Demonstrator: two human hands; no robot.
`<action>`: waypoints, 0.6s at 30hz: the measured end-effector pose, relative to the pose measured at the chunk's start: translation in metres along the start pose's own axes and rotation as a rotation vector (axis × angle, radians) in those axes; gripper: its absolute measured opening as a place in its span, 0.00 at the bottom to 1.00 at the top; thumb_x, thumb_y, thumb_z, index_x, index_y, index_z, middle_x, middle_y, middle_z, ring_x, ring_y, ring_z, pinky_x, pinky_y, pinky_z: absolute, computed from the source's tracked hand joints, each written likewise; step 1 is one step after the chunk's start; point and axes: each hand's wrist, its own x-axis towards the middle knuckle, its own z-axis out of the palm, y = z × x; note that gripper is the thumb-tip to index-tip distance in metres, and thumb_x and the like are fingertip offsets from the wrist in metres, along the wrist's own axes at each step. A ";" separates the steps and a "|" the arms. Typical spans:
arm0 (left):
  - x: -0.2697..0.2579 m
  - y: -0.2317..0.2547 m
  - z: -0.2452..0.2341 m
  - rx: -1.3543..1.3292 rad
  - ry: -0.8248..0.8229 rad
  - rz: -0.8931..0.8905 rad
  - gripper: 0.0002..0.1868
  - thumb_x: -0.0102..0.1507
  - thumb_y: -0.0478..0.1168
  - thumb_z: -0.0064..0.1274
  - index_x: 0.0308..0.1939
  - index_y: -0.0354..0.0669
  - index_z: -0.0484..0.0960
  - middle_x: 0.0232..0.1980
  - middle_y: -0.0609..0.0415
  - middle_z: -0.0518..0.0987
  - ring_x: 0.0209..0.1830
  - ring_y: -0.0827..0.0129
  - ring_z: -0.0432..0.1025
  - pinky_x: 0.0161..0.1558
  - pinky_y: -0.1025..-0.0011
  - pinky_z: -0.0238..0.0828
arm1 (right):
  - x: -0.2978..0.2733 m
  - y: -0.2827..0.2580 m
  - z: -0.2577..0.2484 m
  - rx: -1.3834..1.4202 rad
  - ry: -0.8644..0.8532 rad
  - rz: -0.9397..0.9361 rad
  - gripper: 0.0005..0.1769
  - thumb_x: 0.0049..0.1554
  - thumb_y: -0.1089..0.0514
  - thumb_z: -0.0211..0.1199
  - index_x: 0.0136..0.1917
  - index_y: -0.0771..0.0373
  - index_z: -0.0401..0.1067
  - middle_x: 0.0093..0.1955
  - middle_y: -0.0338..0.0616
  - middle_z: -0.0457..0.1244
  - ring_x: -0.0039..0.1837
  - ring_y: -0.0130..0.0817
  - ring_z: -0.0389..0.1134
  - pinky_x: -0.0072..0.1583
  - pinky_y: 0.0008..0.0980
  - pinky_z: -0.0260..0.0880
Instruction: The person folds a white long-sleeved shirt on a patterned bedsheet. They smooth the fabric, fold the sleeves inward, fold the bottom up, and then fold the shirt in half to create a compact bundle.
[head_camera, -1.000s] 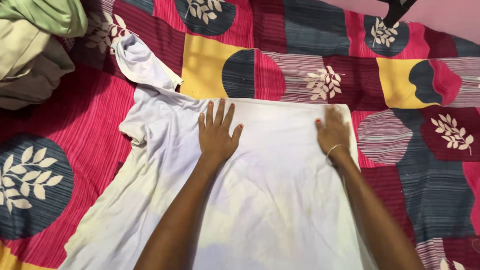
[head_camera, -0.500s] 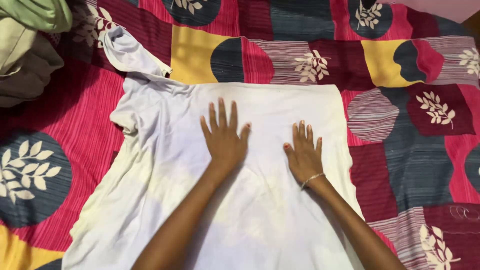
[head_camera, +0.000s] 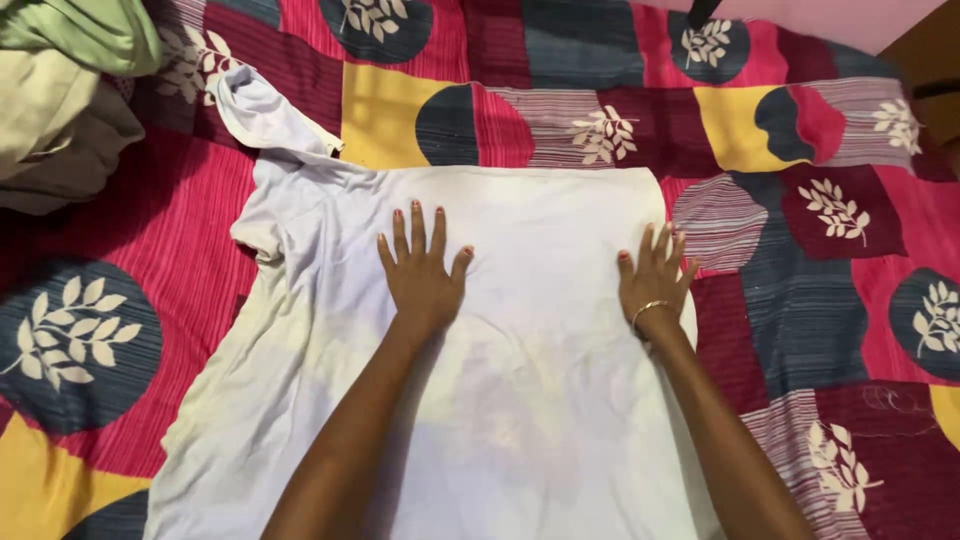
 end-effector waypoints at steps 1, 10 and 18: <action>-0.005 0.006 -0.004 -0.008 -0.025 0.003 0.38 0.68 0.61 0.47 0.78 0.49 0.64 0.84 0.42 0.52 0.83 0.42 0.43 0.74 0.32 0.35 | -0.010 -0.009 0.000 -0.022 0.007 -0.022 0.40 0.67 0.36 0.36 0.85 0.55 0.36 0.88 0.47 0.31 0.86 0.49 0.29 0.77 0.65 0.25; -0.102 -0.004 -0.073 0.023 -0.117 -0.028 0.39 0.66 0.62 0.45 0.78 0.52 0.62 0.83 0.47 0.52 0.83 0.48 0.43 0.73 0.36 0.37 | -0.127 -0.032 -0.003 0.264 0.005 -0.163 0.41 0.66 0.36 0.39 0.84 0.59 0.42 0.87 0.50 0.35 0.86 0.49 0.35 0.77 0.63 0.33; -0.126 -0.049 -0.138 0.180 -0.044 -0.121 0.36 0.68 0.59 0.45 0.77 0.49 0.64 0.83 0.46 0.56 0.83 0.48 0.47 0.75 0.37 0.39 | -0.124 0.000 -0.009 0.073 0.115 0.018 0.42 0.67 0.34 0.40 0.84 0.61 0.45 0.87 0.52 0.36 0.86 0.54 0.33 0.77 0.66 0.32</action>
